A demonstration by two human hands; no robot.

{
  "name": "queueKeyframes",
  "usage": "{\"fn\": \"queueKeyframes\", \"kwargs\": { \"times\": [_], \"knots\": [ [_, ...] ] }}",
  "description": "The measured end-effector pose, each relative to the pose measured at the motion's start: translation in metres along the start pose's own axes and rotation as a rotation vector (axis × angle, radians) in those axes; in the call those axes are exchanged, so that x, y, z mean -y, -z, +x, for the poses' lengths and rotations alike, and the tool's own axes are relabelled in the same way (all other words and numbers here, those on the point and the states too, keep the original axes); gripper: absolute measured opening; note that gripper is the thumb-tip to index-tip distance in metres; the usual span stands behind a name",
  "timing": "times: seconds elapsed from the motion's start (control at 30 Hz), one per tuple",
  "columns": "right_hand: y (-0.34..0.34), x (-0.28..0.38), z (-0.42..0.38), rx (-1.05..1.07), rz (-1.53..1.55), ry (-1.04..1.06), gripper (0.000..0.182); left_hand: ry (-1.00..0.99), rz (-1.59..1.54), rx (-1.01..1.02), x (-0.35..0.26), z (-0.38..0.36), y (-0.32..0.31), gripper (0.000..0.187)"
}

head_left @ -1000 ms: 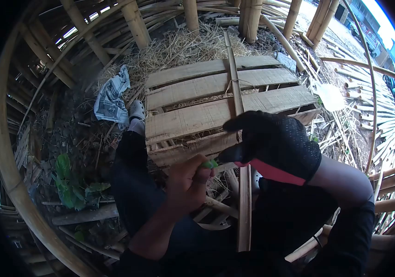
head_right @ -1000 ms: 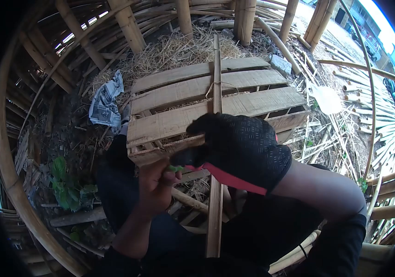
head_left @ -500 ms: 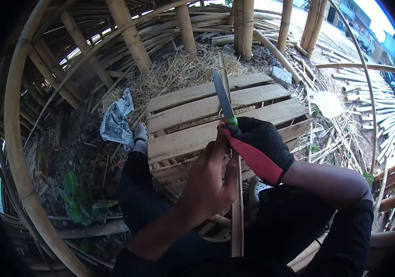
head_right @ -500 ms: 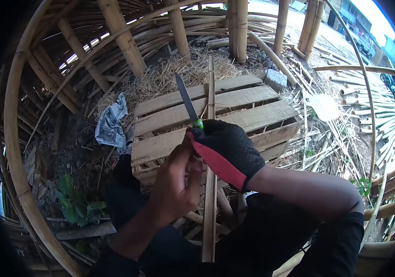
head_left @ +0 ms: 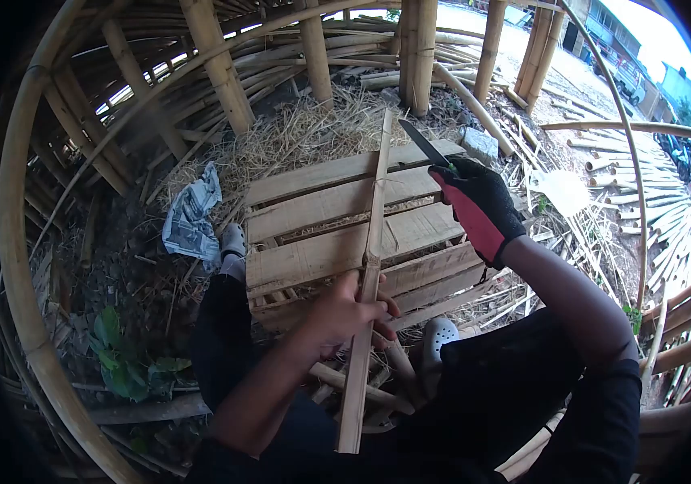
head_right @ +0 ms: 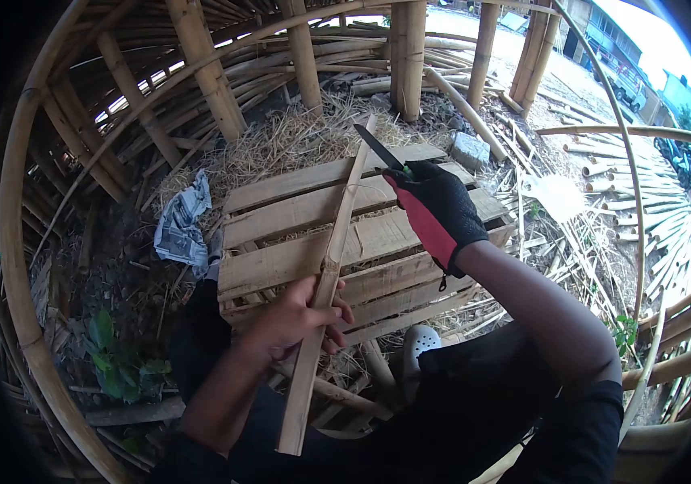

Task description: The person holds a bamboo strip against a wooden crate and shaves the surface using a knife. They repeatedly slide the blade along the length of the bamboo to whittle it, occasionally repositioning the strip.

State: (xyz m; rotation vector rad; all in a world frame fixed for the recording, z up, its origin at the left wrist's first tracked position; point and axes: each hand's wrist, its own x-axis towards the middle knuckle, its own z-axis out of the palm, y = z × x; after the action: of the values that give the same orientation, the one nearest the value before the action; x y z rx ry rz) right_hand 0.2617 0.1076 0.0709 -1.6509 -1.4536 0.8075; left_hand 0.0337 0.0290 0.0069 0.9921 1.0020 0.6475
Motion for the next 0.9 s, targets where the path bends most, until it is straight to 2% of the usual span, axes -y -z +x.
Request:
{"fn": "queueKeyframes", "kwargs": {
  "times": [0.03, 0.1, 0.17, 0.23, 0.27, 0.3, 0.4, 0.47, 0.5, 0.57, 0.63, 0.7, 0.73, 0.77, 0.83, 0.87, 0.9],
  "knots": [
    [0.000, -0.002, 0.000, -0.006, -0.004, 0.003, 0.033, -0.005, -0.001, 0.006, -0.007, 0.001, 0.015, 0.038],
    [-0.004, -0.013, 0.006, 0.192, 0.083, 0.011, 0.035, 0.005, -0.115, 0.224, -0.018, 0.001, 0.046, 0.047],
    [-0.004, -0.026, 0.015, 0.367, 0.015, 0.062, 0.041, 0.002, -0.126, 0.233, -0.025, -0.005, 0.061, 0.046],
    [-0.017, -0.026, 0.029, 0.424, 0.071, 0.004, 0.046, -0.010, -0.141, 0.237, -0.029, -0.010, 0.069, 0.045],
    [-0.022, -0.025, 0.034, 0.429, -0.166, 0.126, 0.047, -0.007, -0.132, 0.237, -0.027, -0.012, 0.071, 0.046],
    [-0.034, -0.029, 0.039, 0.390, -0.133, 0.157, 0.046, 0.000, -0.122, 0.237, -0.025, -0.015, 0.072, 0.046],
    [-0.056, -0.029, 0.072, 0.498, -0.157, 0.138, 0.043, 0.007, -0.169, 0.220, -0.019, -0.024, 0.070, 0.049],
    [-0.067, -0.021, 0.076, 0.592, -0.194, -0.074, 0.041, -0.003, -0.191, 0.230, -0.011, -0.024, 0.074, 0.050],
    [-0.072, -0.025, 0.082, 0.594, -0.195, -0.073, 0.041, -0.004, -0.192, 0.228, -0.004, -0.024, 0.076, 0.050],
    [-0.089, -0.043, 0.089, 0.506, -0.318, 0.098, 0.034, -0.043, -0.378, 0.298, 0.010, -0.026, 0.080, 0.054],
    [-0.089, -0.036, 0.084, 0.506, -0.319, 0.113, 0.032, -0.051, -0.363, 0.317, 0.015, -0.027, 0.082, 0.057],
    [-0.086, -0.036, 0.086, 0.554, -0.144, 0.013, 0.032, 0.027, -0.569, 0.264, 0.006, -0.037, 0.076, 0.055],
    [-0.081, -0.029, 0.081, 0.572, 0.073, -0.054, 0.031, 0.053, -0.614, 0.236, 0.002, -0.037, 0.076, 0.055],
    [-0.071, -0.018, 0.077, 0.507, -0.043, 0.018, 0.031, 0.065, -0.617, 0.235, 0.005, -0.036, 0.078, 0.055],
    [-0.051, -0.027, 0.091, 0.426, -0.056, 0.054, 0.036, 0.064, -0.502, 0.144, 0.012, -0.035, 0.087, 0.054],
    [-0.042, -0.023, 0.095, 0.305, -0.092, 0.074, 0.038, 0.075, -0.531, 0.239, 0.015, -0.035, 0.095, 0.056],
    [-0.032, -0.031, 0.106, 0.258, -0.015, 0.069, 0.039, 0.078, -0.538, 0.237, 0.016, -0.035, 0.093, 0.056]
  ]
}}
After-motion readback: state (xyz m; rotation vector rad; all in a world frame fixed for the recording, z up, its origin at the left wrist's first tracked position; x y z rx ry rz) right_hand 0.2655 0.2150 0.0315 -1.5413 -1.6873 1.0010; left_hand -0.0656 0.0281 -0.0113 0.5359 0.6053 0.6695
